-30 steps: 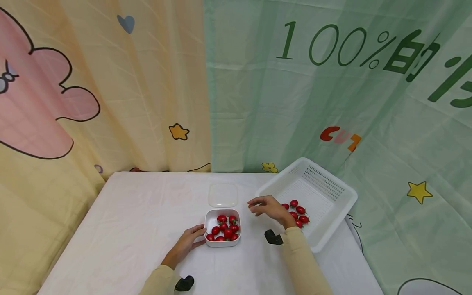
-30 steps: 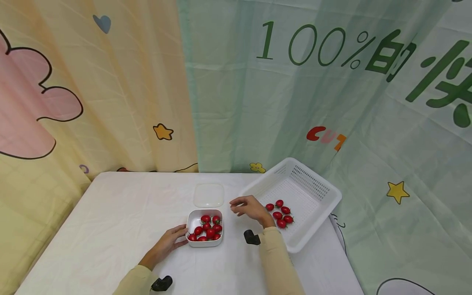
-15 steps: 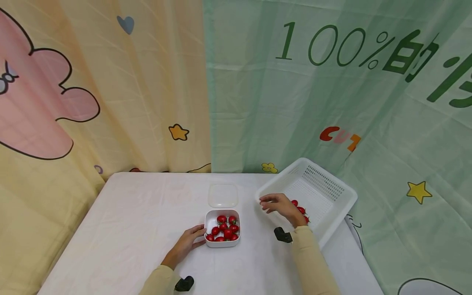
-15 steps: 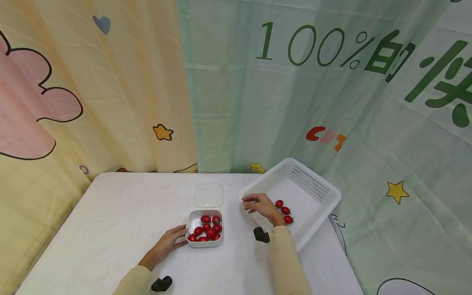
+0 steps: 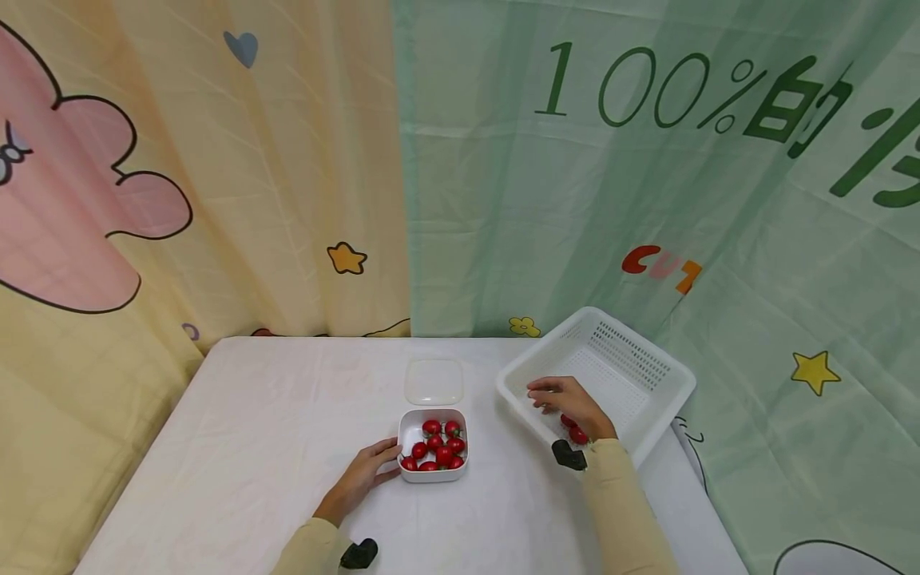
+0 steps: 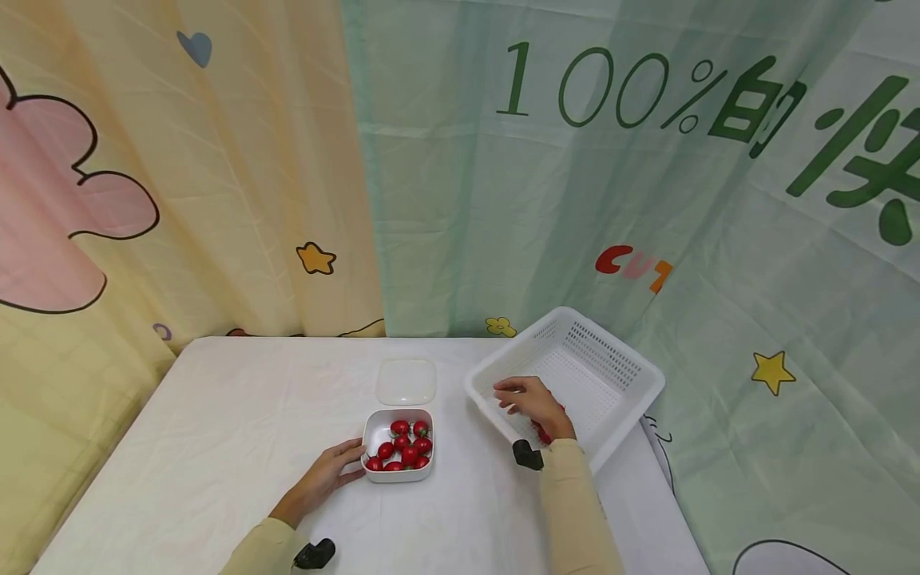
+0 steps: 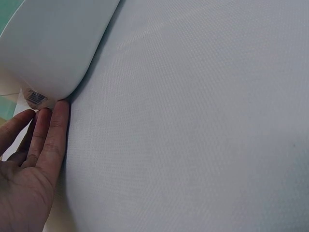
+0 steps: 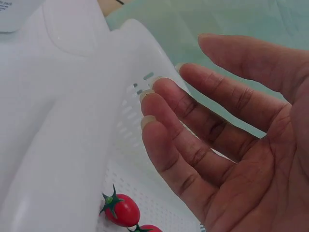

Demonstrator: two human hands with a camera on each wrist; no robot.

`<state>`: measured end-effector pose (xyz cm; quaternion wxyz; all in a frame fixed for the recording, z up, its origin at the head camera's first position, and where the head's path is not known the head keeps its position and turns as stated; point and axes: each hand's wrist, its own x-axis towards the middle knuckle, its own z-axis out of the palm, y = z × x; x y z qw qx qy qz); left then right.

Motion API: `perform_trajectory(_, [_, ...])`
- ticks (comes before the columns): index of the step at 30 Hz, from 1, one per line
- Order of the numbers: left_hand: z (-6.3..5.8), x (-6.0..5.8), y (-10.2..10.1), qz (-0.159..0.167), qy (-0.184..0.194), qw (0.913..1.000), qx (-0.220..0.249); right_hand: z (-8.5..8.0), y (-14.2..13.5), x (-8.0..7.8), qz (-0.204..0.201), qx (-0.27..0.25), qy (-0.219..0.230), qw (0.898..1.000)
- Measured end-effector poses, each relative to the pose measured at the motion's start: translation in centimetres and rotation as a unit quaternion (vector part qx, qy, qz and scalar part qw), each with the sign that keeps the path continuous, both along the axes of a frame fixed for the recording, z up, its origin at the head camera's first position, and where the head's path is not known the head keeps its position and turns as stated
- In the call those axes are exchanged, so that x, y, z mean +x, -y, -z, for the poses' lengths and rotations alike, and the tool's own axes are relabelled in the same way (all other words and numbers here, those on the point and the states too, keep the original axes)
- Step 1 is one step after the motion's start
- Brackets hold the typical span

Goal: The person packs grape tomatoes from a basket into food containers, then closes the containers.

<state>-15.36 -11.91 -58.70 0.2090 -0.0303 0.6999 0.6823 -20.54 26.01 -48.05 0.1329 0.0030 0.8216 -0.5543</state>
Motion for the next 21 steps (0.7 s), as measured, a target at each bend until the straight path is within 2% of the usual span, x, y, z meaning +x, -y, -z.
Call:
perform_trajectory(15, [0.2, -0.1, 0.1, 0.004, 0.002, 0.9999, 0.01, 0.7, -3.4, -0.3, 0.005, 0.016, 0.045, 0.999])
perform_trajectory(21, [0.2, -0.1, 0.1, 0.006, -0.001, 0.9999, 0.009, 1.1, -4.2, -0.1, 0.024, 0.041, 0.081, 0.996])
